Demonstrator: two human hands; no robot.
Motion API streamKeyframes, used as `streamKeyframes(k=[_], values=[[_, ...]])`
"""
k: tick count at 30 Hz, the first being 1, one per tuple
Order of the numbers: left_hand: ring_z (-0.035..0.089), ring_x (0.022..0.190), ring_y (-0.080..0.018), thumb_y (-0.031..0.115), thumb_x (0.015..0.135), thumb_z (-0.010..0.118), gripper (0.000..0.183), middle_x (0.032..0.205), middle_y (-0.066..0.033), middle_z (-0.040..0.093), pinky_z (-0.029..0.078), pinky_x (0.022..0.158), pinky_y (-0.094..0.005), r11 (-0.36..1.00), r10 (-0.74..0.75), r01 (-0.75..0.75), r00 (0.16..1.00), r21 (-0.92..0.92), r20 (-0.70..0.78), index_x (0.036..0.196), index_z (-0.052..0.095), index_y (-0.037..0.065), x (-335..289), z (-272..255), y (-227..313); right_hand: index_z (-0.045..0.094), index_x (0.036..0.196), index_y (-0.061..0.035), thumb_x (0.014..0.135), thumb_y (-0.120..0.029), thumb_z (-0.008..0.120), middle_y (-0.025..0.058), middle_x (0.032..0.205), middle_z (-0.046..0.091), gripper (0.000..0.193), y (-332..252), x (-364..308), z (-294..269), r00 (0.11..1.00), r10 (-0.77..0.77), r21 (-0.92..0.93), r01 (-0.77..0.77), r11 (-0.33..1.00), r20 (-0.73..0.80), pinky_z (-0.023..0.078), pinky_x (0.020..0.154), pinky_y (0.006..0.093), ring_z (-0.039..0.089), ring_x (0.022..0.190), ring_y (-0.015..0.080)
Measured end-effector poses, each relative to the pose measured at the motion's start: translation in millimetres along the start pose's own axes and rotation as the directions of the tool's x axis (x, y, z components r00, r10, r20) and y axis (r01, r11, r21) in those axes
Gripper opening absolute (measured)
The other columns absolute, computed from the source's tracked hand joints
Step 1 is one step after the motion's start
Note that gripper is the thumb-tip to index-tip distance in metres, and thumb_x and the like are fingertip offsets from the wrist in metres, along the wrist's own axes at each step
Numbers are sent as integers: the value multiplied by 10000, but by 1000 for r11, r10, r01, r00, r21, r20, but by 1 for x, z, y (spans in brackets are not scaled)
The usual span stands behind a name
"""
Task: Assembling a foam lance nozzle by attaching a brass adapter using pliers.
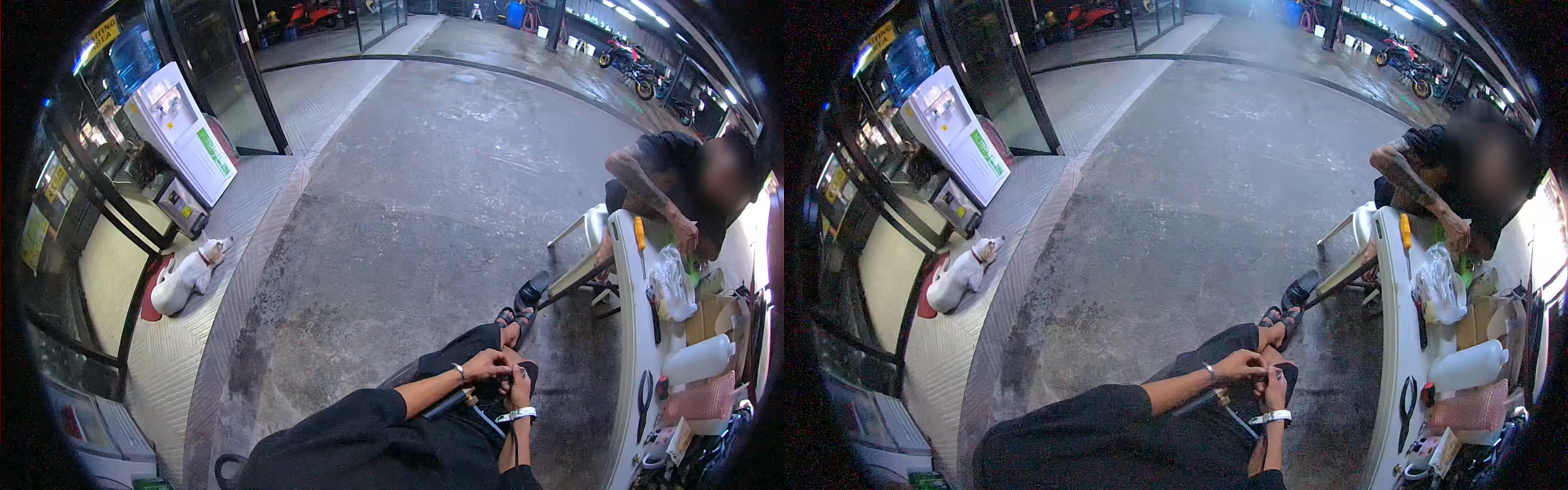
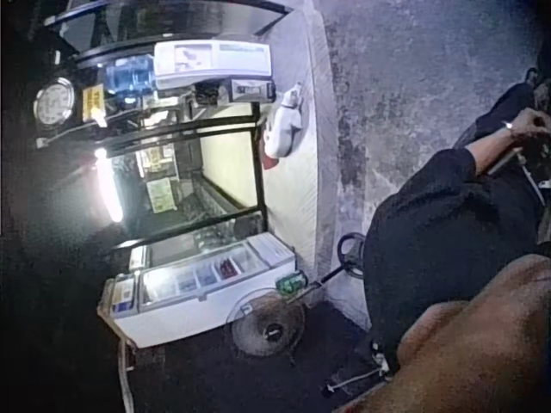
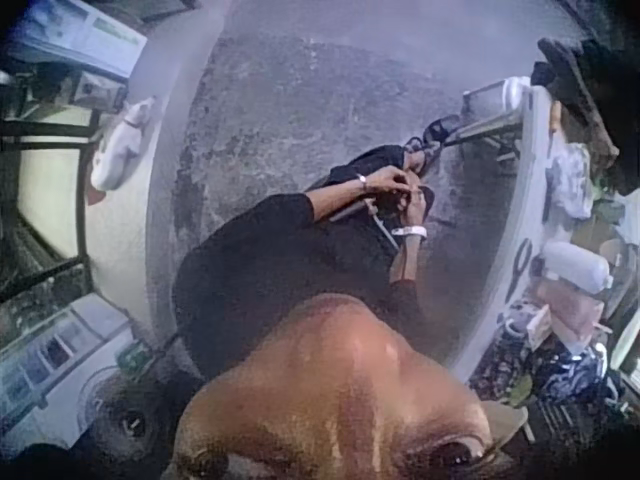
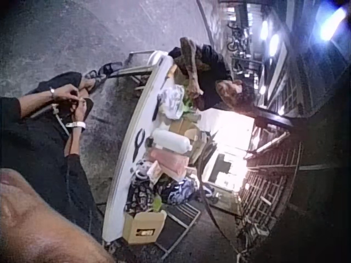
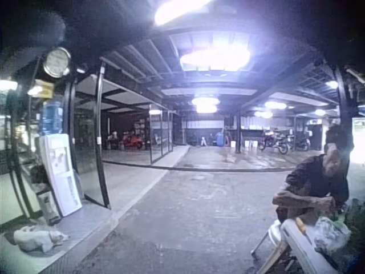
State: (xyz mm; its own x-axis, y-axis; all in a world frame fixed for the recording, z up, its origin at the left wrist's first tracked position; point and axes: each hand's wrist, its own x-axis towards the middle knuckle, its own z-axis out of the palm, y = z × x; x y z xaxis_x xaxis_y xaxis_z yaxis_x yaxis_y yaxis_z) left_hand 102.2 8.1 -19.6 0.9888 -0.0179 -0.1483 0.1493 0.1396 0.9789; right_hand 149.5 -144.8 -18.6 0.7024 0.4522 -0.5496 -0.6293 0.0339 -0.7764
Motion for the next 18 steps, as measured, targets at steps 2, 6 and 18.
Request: streamKeyframes(k=[2, 6, 18], values=[[567, 662, -117, 214, 787, 651, 253, 760, -62, 623, 460, 595, -257, 997, 17, -18, 1000, 75, 7, 916, 601, 2, -2, 1, -2, 492, 851, -115, 894, -288, 485, 2, 627, 485, 178, 0, 0, 1, 1000, 22, -6, -22, 1000, 7, 323, 368, 215, 392, 412, 93], [599, 753, -195, 274, 773, 661, 337, 836, -127, 628, 468, 688, -304, 939, 187, -168, 982, 300, -35, 960, 589, 3, -2, 7, -6, 496, 865, -116, 886, -280, 503, -11, 638, 473, 165, -2, -5, 4, 999, 42, 5, -42, 999, 13, 330, 378, 217, 398, 429, 90], [528, 674, -64, 263, 879, 549, 238, 794, 1, 586, 434, 561, -210, 974, -192, 180, 978, -137, -82, 944, 582, 36, -9, -1, 11, 453, 902, -108, 864, -204, 560, 21, 646, 510, 149, -1, -15, 9, 993, -114, 62, 115, 991, -13, 316, 346, 223, 414, 424, 83]])
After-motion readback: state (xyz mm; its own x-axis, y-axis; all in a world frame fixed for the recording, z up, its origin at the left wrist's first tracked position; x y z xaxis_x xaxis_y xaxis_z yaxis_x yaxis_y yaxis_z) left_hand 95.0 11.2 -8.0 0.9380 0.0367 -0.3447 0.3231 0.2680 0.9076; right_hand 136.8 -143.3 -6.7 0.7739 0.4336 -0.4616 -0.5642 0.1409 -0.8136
